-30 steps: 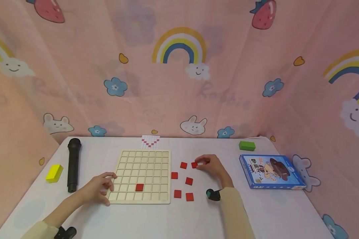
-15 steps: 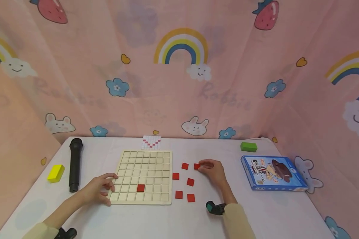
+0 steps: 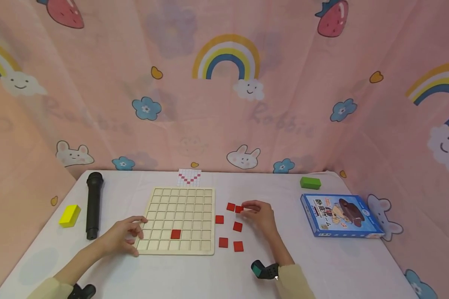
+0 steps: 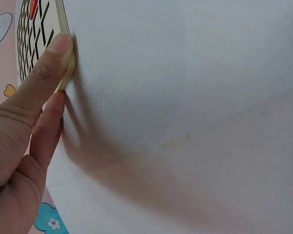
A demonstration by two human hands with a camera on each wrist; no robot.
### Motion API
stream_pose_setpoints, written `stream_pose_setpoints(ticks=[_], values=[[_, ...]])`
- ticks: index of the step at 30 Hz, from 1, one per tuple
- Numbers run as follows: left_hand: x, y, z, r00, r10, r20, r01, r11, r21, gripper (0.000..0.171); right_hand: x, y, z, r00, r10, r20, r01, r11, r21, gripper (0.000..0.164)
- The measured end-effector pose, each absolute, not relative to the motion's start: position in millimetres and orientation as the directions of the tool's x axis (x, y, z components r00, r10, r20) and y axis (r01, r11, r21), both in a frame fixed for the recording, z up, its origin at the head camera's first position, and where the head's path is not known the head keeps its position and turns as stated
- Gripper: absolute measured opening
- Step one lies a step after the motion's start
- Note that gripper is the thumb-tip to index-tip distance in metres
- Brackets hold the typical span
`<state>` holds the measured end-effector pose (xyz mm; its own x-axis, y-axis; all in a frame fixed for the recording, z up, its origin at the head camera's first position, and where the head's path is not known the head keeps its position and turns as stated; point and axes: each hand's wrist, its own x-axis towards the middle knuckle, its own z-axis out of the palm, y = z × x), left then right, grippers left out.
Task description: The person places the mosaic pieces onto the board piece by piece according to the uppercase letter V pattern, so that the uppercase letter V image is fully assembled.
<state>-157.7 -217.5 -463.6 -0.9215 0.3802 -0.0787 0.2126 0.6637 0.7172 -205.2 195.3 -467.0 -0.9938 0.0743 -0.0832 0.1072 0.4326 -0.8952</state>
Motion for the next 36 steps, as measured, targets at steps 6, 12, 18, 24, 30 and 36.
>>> stream_pose_setpoints(ticks=[6,12,18,24,30,36], values=[[-157,-216,-463,-0.929,0.359,-0.094,0.188,0.673,0.715,0.041,-199,188,-466,-0.995,0.073,-0.071,0.096,0.429,-0.898,0.028],[-158,-215,-463,-0.935,0.34,-0.1,0.173,0.683,0.709,0.041,-196,182,-466,-0.995,0.068,-0.069,0.09,0.393,-0.915,0.027],[-158,-217,-466,-0.933,0.353,-0.076,0.194,0.67,0.717,0.041,-192,177,-469,-0.994,0.08,-0.067,0.094,0.397,-0.913,0.026],[-157,-217,-467,-0.934,0.352,-0.058,0.207,0.667,0.716,0.042,-186,166,-467,-0.993,0.09,-0.071,0.101,0.398,-0.912,0.026],[-158,-217,-466,-0.935,0.346,-0.083,0.19,0.682,0.706,0.042,-180,151,-464,-0.995,0.069,-0.069,0.091,0.378,-0.921,0.026],[-158,-217,-467,-0.933,0.35,-0.088,0.186,0.675,0.714,0.043,-179,134,-467,-0.999,0.022,-0.032,0.038,0.367,-0.929,0.024]])
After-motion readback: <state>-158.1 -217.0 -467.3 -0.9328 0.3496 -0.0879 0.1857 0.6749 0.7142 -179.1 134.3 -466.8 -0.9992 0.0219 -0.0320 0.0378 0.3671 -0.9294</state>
